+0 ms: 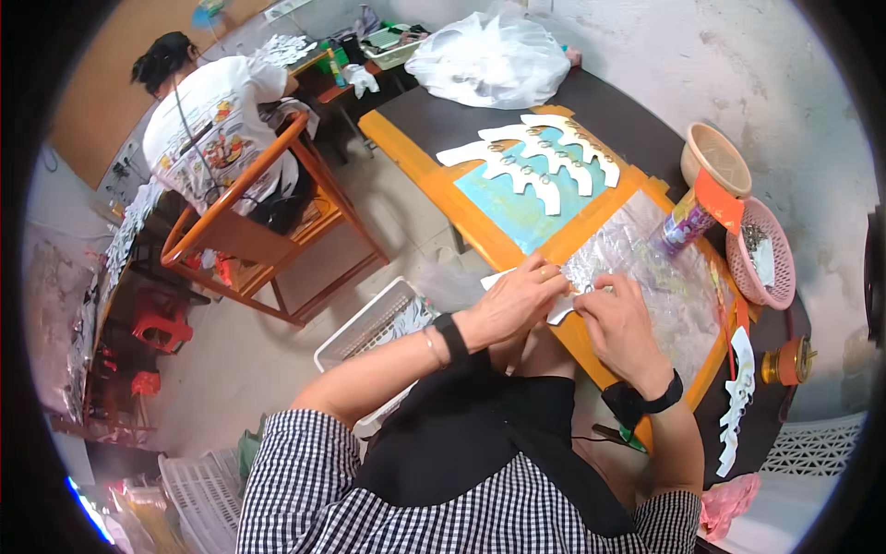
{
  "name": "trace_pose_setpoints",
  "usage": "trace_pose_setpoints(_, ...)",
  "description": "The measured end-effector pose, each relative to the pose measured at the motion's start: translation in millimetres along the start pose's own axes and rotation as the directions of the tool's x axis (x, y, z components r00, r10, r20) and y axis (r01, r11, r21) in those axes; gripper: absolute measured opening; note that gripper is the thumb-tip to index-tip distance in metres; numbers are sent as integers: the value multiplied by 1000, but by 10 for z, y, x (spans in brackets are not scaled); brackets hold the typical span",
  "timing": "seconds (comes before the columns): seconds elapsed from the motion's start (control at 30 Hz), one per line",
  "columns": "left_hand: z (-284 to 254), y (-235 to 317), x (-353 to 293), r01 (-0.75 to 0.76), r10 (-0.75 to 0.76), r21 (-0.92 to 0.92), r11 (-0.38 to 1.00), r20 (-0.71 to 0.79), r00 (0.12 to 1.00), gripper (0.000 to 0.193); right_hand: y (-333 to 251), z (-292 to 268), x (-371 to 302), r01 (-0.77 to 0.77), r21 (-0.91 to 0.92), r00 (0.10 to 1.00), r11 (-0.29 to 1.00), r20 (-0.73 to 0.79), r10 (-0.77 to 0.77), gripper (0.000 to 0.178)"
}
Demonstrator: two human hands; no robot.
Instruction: Manually assemble and glue specific shoe upper components together.
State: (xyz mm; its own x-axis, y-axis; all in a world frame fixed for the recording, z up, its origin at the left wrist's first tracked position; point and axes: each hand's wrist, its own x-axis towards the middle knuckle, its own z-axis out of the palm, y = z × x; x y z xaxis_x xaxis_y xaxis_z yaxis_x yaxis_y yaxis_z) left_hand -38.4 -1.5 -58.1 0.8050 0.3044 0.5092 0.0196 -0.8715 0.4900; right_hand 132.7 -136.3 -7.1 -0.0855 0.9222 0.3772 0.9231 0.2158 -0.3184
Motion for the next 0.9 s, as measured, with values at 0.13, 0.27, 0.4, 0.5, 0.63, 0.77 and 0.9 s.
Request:
trace_pose_setpoints(0.13,-98,-68,-91,-138,143,89,986,-49,988,25,-65,5,-4,5,29,1000,1000,-1,-5,19)
trace_pose_setpoints(0.27,-199,-2,-64,-117,123,161,980,-29,992,30,-26,-14,13,-11,16,1000,1000,30,10,21)
trace_pose_setpoints(0.4,-253,-109,-71,-152,146,149,977,48,988,32,-10,-48,1,-28,20,998,999,57,26,24)
trace_pose_setpoints(0.5,-388,-237,-3,-219,201,112,969,151,968,32,0,-59,39,-23,11,996,1000,91,22,25)
trace_pose_setpoints(0.63,-461,-300,80,-282,265,62,957,195,944,29,-39,-55,18,-36,-5,997,999,71,37,24)
trace_pose_setpoints(0.77,-502,-285,103,-292,268,66,954,241,933,27,-99,-53,27,-67,-6,997,998,46,67,21)
trace_pose_setpoints(0.9,-512,-238,38,-313,267,121,942,294,918,31,-118,-20,-27,-77,-24,996,997,35,77,23)
